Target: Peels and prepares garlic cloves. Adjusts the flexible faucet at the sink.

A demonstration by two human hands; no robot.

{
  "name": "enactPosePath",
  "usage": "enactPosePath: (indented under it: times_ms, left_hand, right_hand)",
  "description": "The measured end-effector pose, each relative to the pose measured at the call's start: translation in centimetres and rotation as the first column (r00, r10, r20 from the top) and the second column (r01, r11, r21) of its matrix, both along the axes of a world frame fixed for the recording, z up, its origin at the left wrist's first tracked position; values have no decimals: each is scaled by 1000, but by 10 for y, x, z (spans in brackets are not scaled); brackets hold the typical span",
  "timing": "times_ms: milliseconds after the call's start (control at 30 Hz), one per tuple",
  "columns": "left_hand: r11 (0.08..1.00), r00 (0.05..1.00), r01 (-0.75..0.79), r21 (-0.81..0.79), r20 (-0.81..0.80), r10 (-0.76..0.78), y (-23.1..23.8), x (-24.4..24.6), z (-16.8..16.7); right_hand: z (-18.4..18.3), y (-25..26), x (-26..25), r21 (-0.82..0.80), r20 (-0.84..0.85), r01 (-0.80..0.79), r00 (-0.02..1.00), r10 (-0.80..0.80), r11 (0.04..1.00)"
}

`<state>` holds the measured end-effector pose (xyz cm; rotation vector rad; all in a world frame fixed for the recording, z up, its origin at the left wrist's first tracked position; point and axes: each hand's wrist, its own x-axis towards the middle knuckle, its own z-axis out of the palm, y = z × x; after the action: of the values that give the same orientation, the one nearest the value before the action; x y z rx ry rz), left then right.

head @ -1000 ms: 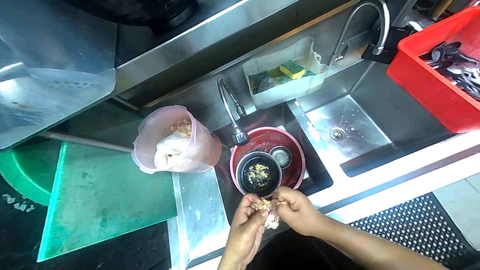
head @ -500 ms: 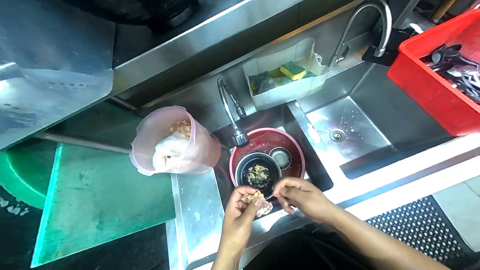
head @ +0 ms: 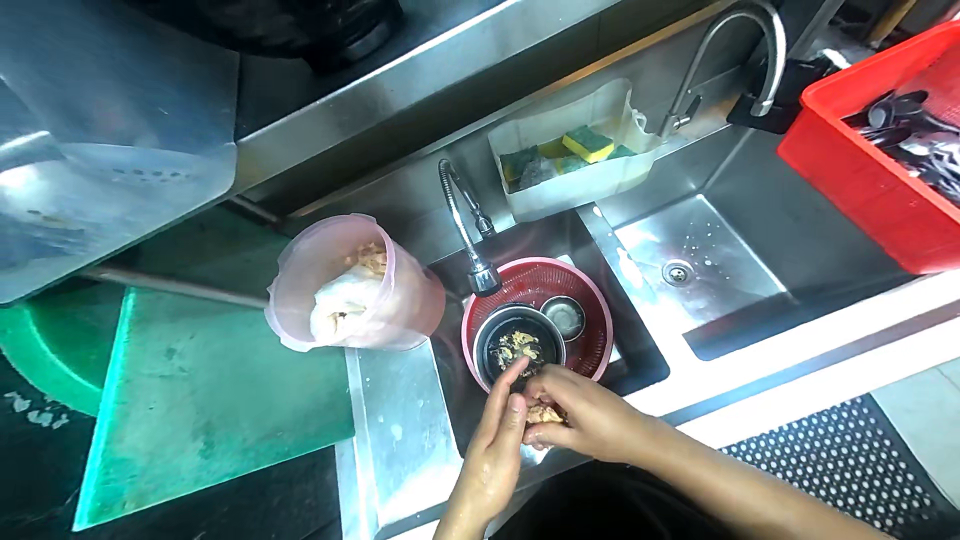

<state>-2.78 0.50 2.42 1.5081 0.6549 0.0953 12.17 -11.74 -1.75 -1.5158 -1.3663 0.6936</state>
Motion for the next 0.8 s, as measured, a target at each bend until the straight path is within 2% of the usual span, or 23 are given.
enactPosePath:
  times_ms: [100, 200, 300, 467, 633, 800]
  left_hand:
    - [999, 998, -10, -48, 57, 13, -2, -4, -1]
    - [993, 989, 38, -110, 146, -22, -3, -8, -3]
    - [998, 988, -15, -59, 153, 23, -14, -10, -11]
    - [985, 985, -64, 160, 166, 37, -28, -14, -26]
    - [973, 969, -159, 170, 214, 121, -44, -8, -32]
    - [959, 962, -161, 234, 253, 100, -45, -2, -35]
  right_hand:
    - [-3, -3, -1, 3, 151, 3, 989, -3, 1000]
    - [-4, -5, -2, -23, 227, 42, 973, -36, 999]
    - [-7, -5, -5, -33, 295, 61, 954, -49, 998]
    - [-8, -8, -7, -46, 280, 32, 960, -18, 998]
    - [-15, -13, -13, -3, 264, 97, 960, -93, 995]
    - [-25, -9, -16, 75, 272, 248, 927, -259, 966]
